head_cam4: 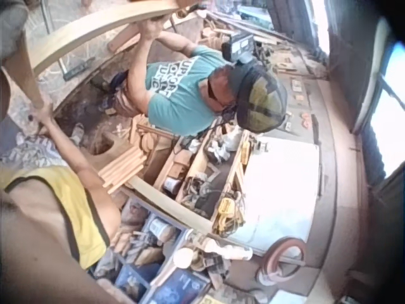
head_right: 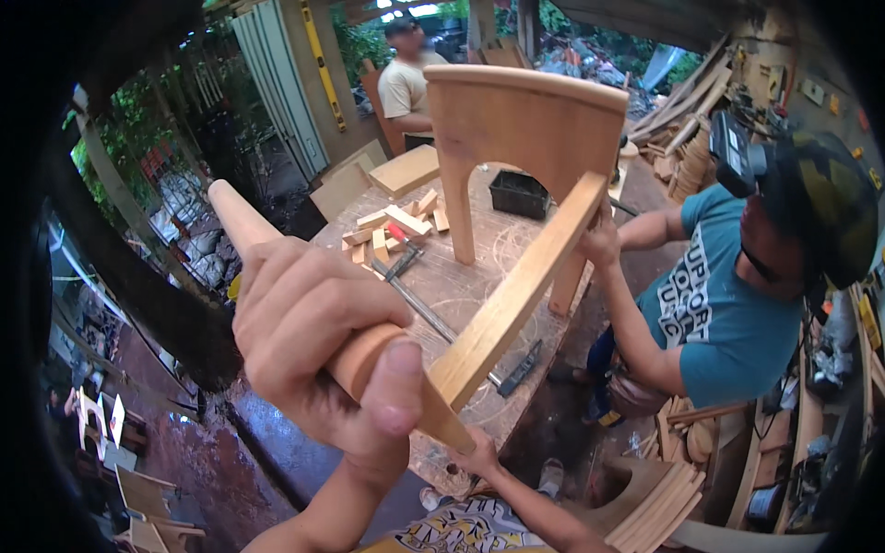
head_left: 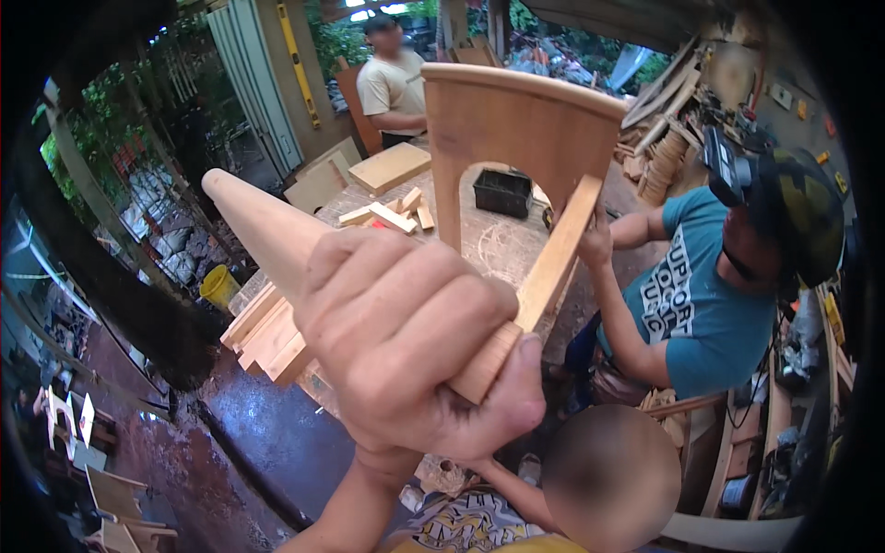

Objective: The person holds wooden chair components in place while assembling a wooden chair with a coworker, securing the joints with a bar clamp, and holding pieces as the coworker taps them with a mallet.

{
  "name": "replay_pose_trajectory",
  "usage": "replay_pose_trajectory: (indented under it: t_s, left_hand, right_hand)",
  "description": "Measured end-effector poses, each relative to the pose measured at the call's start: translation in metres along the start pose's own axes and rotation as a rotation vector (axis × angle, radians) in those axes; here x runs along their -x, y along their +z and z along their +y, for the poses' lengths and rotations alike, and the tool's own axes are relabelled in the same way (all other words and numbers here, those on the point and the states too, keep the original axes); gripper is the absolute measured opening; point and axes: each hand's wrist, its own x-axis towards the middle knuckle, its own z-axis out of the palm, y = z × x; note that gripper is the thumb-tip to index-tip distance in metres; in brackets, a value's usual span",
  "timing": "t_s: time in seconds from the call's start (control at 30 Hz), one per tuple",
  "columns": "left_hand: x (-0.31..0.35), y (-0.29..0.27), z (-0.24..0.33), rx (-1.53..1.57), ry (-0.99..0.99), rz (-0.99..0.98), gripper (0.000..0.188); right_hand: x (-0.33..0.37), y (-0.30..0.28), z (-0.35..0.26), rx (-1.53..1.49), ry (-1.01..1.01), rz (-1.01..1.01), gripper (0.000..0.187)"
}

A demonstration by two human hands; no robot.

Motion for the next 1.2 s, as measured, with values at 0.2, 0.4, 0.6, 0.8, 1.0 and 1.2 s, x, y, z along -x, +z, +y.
replay_pose_trajectory:
  t_s: [0.2,0.4,0.6,0.8,1.0,1.2]
  left_hand:
    - [0.011,-0.013,-0.007,-0.043,-0.075,-0.093,0.037]
    - [0.001,-0.008,0.0,0.014,-0.026,-0.038,0.036]
    - [0.006,-0.008,-0.004,-0.023,-0.034,-0.05,0.028]
    - [0.001,-0.011,-0.006,0.014,-0.023,-0.062,0.024]
    - [0.001,-0.01,-0.005,0.013,0.003,-0.039,0.023]
    - [0.006,-0.01,0.0,0.035,-0.05,-0.004,0.022]
  right_hand:
    - [-0.013,0.017,-0.024,-0.089,-0.148,0.038,0.035]
    - [-0.011,-0.011,-0.018,-0.023,-0.119,0.053,0.035]
    - [-0.022,-0.022,-0.098,-0.04,-0.033,0.063,0.038]
    - [-0.029,-0.025,-0.081,-0.11,0.06,0.057,0.043]
    - [-0.024,-0.019,-0.084,-0.084,-0.041,0.114,0.037]
    - [-0.02,-0.02,-0.076,-0.059,-0.025,0.121,0.037]
